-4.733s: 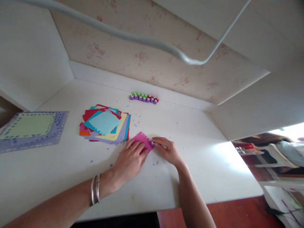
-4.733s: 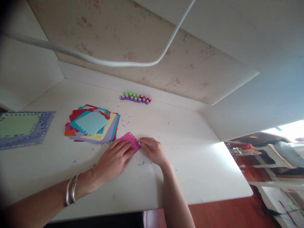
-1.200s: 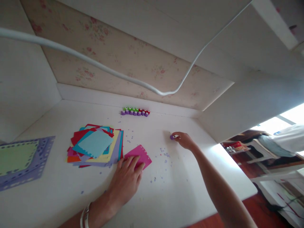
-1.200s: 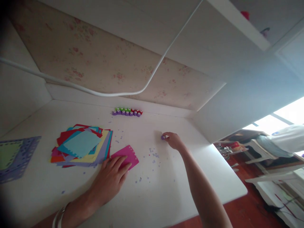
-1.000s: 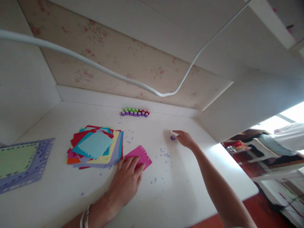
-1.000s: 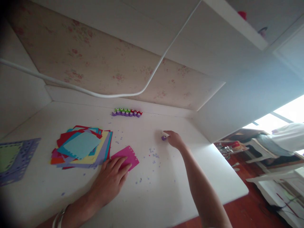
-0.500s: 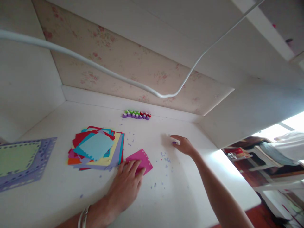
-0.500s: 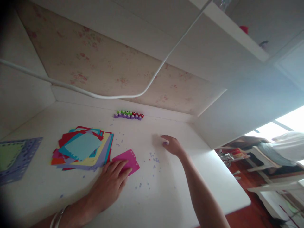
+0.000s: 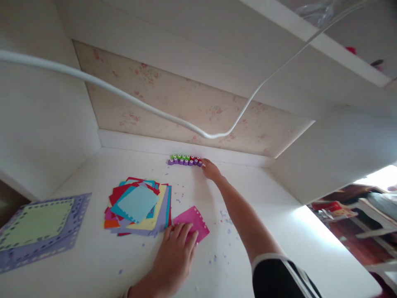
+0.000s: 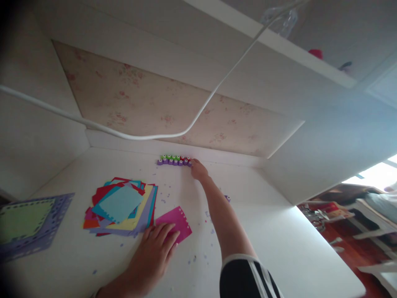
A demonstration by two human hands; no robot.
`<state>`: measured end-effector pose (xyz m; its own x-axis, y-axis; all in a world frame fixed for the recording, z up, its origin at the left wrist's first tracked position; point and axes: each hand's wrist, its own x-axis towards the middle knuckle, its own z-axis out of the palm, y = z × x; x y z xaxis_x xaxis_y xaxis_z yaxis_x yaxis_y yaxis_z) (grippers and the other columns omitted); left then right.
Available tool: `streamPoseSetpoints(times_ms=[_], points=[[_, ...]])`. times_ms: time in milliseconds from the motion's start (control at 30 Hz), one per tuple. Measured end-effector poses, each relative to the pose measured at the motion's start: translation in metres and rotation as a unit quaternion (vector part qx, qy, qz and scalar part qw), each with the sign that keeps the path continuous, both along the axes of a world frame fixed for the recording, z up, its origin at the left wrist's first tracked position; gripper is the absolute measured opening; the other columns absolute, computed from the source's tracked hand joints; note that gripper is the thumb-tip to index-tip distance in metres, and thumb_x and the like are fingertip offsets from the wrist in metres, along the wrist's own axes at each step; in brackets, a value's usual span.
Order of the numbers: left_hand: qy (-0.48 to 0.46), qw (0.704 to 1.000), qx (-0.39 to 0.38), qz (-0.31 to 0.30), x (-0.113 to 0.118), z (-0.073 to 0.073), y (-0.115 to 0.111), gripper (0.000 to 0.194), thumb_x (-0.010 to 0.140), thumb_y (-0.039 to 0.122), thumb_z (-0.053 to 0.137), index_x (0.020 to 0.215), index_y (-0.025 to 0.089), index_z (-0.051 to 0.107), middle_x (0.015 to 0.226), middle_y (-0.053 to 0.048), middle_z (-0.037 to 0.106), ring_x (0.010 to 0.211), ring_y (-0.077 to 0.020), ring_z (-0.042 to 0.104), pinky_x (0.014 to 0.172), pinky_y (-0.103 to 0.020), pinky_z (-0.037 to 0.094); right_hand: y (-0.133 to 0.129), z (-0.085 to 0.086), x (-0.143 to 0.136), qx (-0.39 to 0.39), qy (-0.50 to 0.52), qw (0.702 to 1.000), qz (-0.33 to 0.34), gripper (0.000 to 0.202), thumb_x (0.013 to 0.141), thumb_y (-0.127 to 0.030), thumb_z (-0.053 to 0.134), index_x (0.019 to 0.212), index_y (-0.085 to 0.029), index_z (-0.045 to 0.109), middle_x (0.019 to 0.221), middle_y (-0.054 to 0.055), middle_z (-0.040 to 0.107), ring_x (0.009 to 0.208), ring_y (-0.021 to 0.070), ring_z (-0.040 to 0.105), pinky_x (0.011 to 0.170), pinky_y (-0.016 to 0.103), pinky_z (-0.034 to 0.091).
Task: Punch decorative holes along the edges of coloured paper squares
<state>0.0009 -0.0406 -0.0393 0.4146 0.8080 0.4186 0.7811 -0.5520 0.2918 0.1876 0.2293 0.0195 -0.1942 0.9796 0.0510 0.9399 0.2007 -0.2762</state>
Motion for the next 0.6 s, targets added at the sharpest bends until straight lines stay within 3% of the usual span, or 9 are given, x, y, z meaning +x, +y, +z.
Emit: streamPoseSetpoints(times_ms=[133,267,333,433,500,533,600], points=[[0.009,1.0,0.012,0.001,0.0,-0.004,0.003,0.023,0.095,0.023,0.051,0.113,0.025,0.063,0.119,-0.005,0.065,0.105,-0.0259,0.058,0.091,-0.045,0.041,0.001,0.001,0.003,-0.013,0.009,1.0,0.008,0.036,0.093,-0.019,0.048,0.127,-0.017,0.06,0.133,0.014,0.058,0.122,0.0277,0.055,0.103,0.037,0.039],[0.032,0.999,-0.006,-0.03,0.0,0.004,0.004,0.016,0.094,0.016,0.051,0.093,0.022,0.065,0.096,-0.002,0.067,0.09,-0.0226,0.06,0.082,-0.041,0.045,-0.016,0.002,0.021,-0.02,0.033,0.999,0.021,0.024,0.089,-0.018,0.056,0.11,-0.019,0.067,0.139,0.01,0.054,0.126,0.0242,0.051,0.105,0.033,0.036],[0.044,0.998,-0.004,-0.046,-0.001,0.01,0.005,0.018,0.096,0.016,0.048,0.09,0.021,0.064,0.088,-0.003,0.065,0.084,-0.0212,0.059,0.077,-0.037,0.047,-0.034,0.0,0.033,-0.032,0.053,0.998,0.022,0.022,0.088,-0.02,0.059,0.109,-0.021,0.066,0.137,0.008,0.056,0.125,0.0229,0.052,0.104,0.034,0.037],[0.023,0.999,0.01,-0.027,-0.004,0.017,0.007,0.021,0.098,0.026,0.045,0.097,0.019,0.065,0.097,-0.007,0.065,0.092,-0.0224,0.059,0.08,-0.038,0.048,-0.075,-0.008,0.049,-0.055,0.087,0.995,0.006,0.023,0.09,-0.027,0.058,0.112,-0.022,0.062,0.112,0.008,0.07,0.106,0.0216,0.064,0.094,0.035,0.046],[0.015,1.0,0.007,-0.02,-0.006,0.02,0.007,0.025,0.097,0.035,0.048,0.104,0.018,0.064,0.104,-0.009,0.064,0.097,-0.0248,0.058,0.083,-0.04,0.048,-0.111,-0.015,0.057,-0.059,0.141,0.988,-0.014,0.026,0.091,-0.034,0.055,0.115,-0.022,0.059,0.109,0.008,0.071,0.098,0.0198,0.068,0.087,0.035,0.051],[0.015,1.0,0.002,-0.021,-0.006,0.02,0.008,0.026,0.096,0.037,0.049,0.105,0.017,0.064,0.106,-0.01,0.064,0.099,-0.0258,0.057,0.084,-0.041,0.049,-0.131,-0.02,0.06,-0.057,0.259,0.963,-0.035,0.029,0.089,-0.037,0.06,0.114,-0.022,0.059,0.111,0.009,0.07,0.097,0.0206,0.068,0.085,0.035,0.052],[0.017,0.999,-0.016,-0.027,-0.006,0.021,0.008,0.023,0.094,0.035,0.052,0.103,0.018,0.065,0.106,-0.009,0.064,0.101,-0.0263,0.057,0.086,-0.042,0.049,-0.17,-0.026,0.061,-0.079,0.466,0.88,-0.044,0.04,0.081,-0.043,0.069,0.115,-0.025,0.058,0.118,0.007,0.066,0.099,0.0214,0.067,0.085,0.038,0.054]])
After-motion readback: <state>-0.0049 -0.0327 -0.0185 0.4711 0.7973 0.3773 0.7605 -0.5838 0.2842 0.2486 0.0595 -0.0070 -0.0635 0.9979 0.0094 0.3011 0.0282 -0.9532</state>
